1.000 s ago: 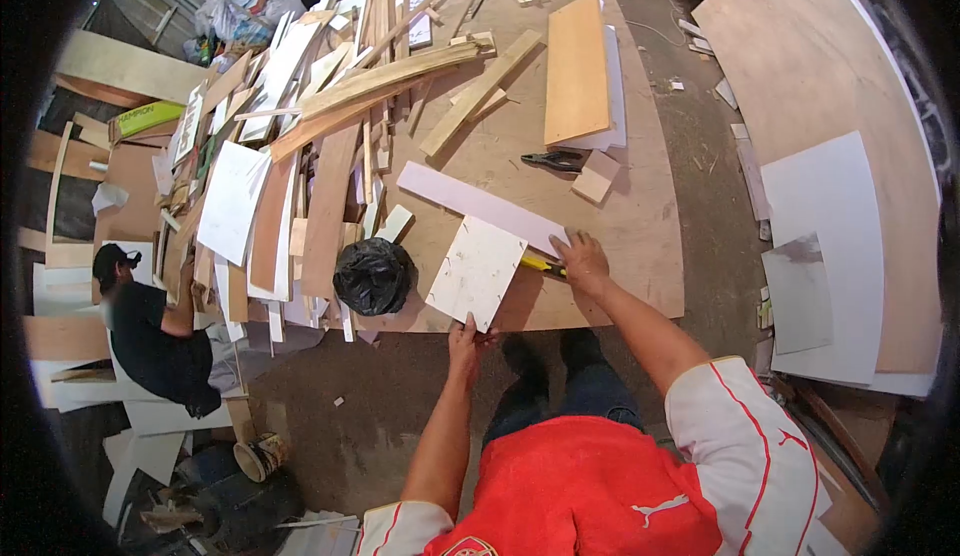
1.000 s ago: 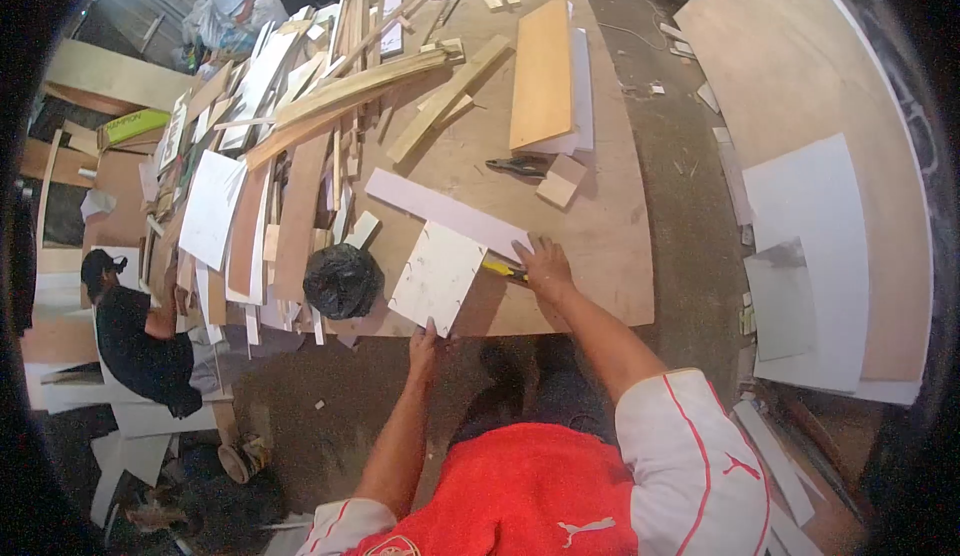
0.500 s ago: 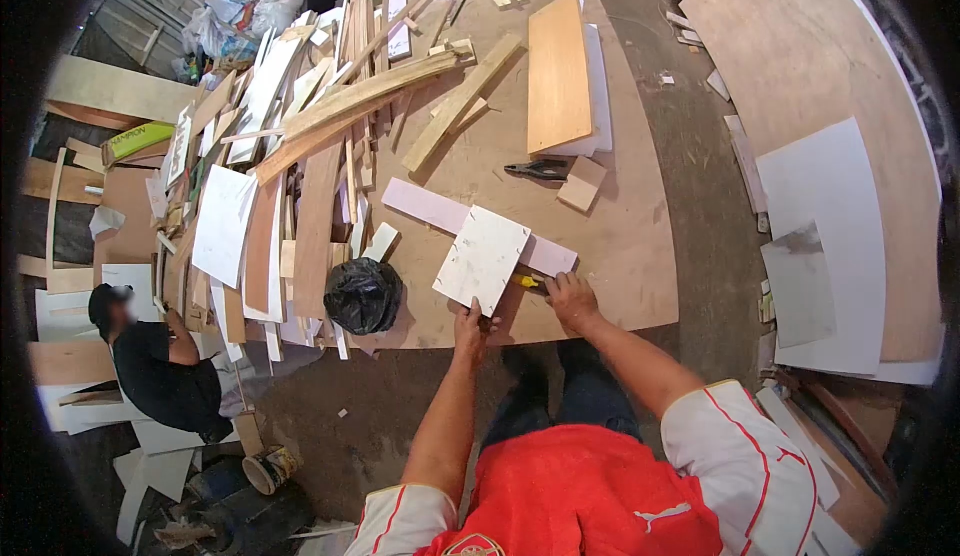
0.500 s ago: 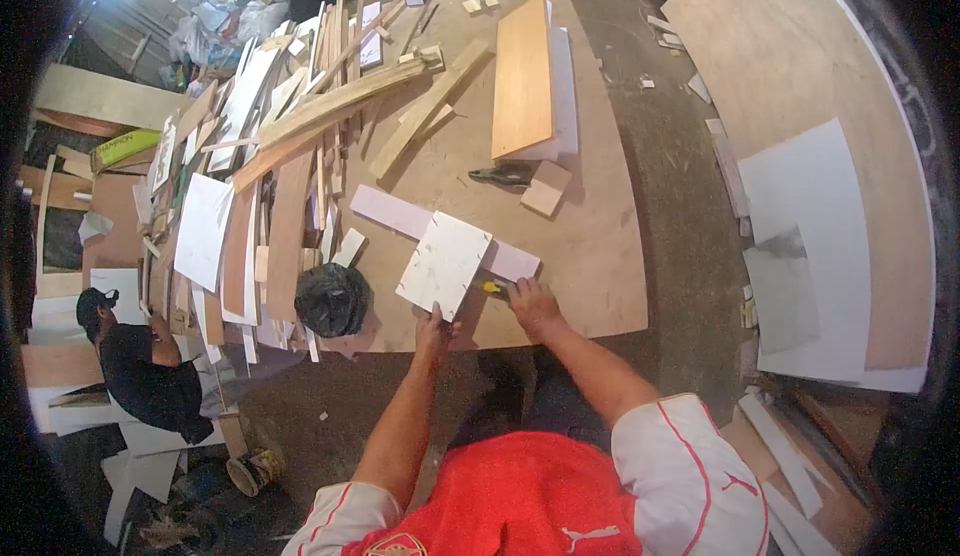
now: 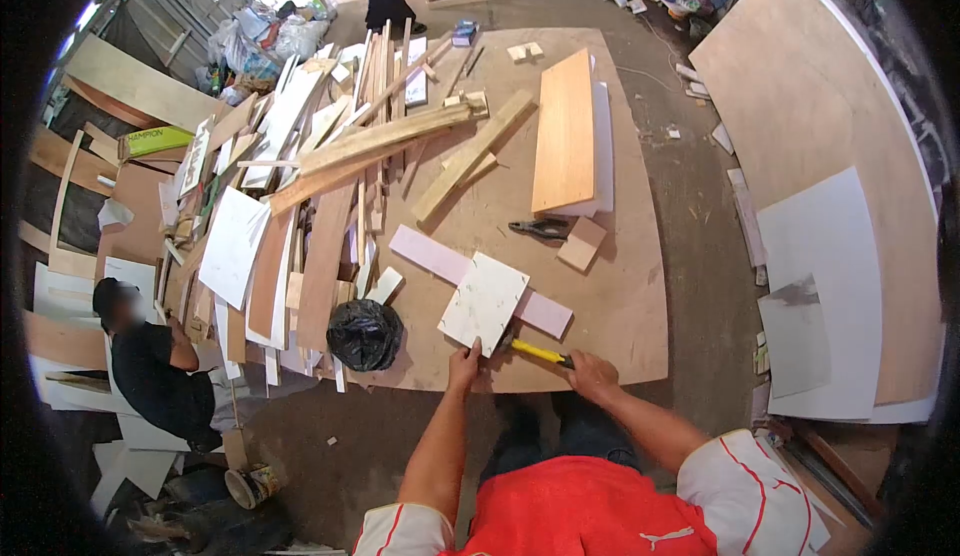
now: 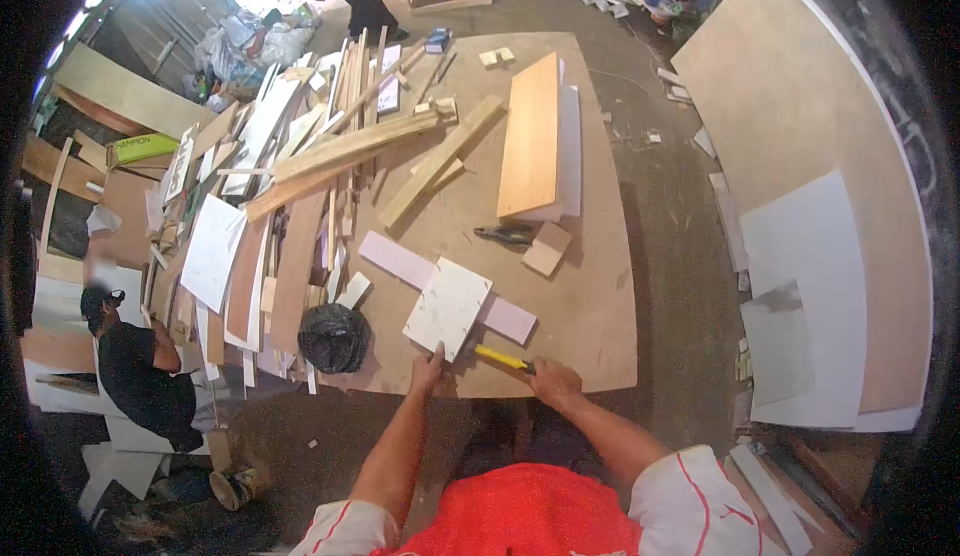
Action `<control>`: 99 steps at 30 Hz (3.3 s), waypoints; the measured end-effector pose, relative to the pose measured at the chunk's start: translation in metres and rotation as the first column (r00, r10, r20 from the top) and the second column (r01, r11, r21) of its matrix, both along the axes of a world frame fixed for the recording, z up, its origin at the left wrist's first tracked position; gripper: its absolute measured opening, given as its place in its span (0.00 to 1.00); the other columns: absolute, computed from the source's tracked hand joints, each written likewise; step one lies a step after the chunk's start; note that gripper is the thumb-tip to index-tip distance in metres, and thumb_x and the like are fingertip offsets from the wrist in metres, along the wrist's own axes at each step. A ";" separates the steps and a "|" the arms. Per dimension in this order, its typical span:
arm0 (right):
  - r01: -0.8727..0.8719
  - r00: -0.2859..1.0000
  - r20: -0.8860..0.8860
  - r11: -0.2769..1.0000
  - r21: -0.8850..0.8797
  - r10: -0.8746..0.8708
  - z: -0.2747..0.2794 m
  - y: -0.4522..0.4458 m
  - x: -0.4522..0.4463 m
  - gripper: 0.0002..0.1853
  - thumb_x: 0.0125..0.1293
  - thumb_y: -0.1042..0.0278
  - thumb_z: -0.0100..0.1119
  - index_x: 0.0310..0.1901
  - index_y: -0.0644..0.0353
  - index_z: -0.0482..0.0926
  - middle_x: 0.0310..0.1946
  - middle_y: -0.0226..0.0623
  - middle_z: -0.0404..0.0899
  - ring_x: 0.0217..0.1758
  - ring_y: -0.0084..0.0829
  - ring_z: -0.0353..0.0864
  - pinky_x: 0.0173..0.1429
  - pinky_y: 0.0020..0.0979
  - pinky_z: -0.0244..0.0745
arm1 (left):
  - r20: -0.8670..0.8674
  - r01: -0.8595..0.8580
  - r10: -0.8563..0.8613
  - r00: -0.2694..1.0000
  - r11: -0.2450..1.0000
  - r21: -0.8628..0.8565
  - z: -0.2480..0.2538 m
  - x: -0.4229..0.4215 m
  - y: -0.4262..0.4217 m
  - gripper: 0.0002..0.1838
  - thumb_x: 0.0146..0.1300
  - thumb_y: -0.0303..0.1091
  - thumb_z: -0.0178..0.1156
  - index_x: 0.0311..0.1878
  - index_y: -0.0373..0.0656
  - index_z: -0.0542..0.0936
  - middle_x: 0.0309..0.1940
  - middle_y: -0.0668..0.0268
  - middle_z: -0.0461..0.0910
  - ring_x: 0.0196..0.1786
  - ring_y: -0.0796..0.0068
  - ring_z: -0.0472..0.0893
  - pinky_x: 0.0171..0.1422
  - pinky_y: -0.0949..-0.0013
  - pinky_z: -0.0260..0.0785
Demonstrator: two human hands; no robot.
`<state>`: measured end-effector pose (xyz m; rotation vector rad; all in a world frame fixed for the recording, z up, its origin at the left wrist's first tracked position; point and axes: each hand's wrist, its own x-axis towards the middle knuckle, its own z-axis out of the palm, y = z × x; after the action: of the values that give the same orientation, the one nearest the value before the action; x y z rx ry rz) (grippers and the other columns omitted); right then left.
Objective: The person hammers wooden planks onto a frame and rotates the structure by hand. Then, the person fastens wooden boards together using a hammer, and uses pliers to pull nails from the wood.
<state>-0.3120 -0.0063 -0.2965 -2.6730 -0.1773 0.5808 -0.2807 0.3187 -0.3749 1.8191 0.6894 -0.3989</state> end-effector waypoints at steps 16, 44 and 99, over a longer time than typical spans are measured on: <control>0.013 0.993 0.116 0.997 0.081 -0.022 -0.001 -0.115 0.013 0.16 0.67 0.50 0.66 0.48 0.51 0.82 0.36 0.43 0.87 0.38 0.51 0.88 0.42 0.52 0.81 | -0.094 0.142 -0.112 0.989 0.891 0.431 0.057 0.017 0.024 0.35 0.71 0.63 0.61 0.36 0.30 0.85 0.28 0.48 0.86 0.34 0.53 0.88 0.42 0.54 0.76; 0.483 0.876 -0.196 0.799 0.358 -0.441 0.045 -0.039 0.042 0.23 0.71 0.52 0.64 0.61 0.54 0.79 0.41 0.48 0.88 0.41 0.48 0.90 0.45 0.45 0.82 | 0.426 0.424 -0.797 0.427 0.593 0.685 0.044 0.177 -0.074 0.13 0.67 0.30 0.61 0.54 0.40 0.82 0.52 0.56 0.82 0.62 0.55 0.77 0.69 0.56 0.70; 0.513 0.841 -0.126 0.700 0.496 -0.526 -0.046 0.089 0.181 0.24 0.56 0.56 0.79 0.43 0.61 0.75 0.33 0.46 0.82 0.37 0.45 0.83 0.43 0.44 0.76 | 0.513 0.366 -0.766 0.387 0.639 0.676 0.022 0.183 -0.065 0.16 0.66 0.27 0.60 0.56 0.40 0.77 0.55 0.52 0.80 0.63 0.48 0.77 0.72 0.52 0.69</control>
<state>-0.1310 0.0825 -0.3423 -2.0576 0.3716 0.2580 -0.0977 0.2534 -0.3524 2.4068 -0.6101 0.1750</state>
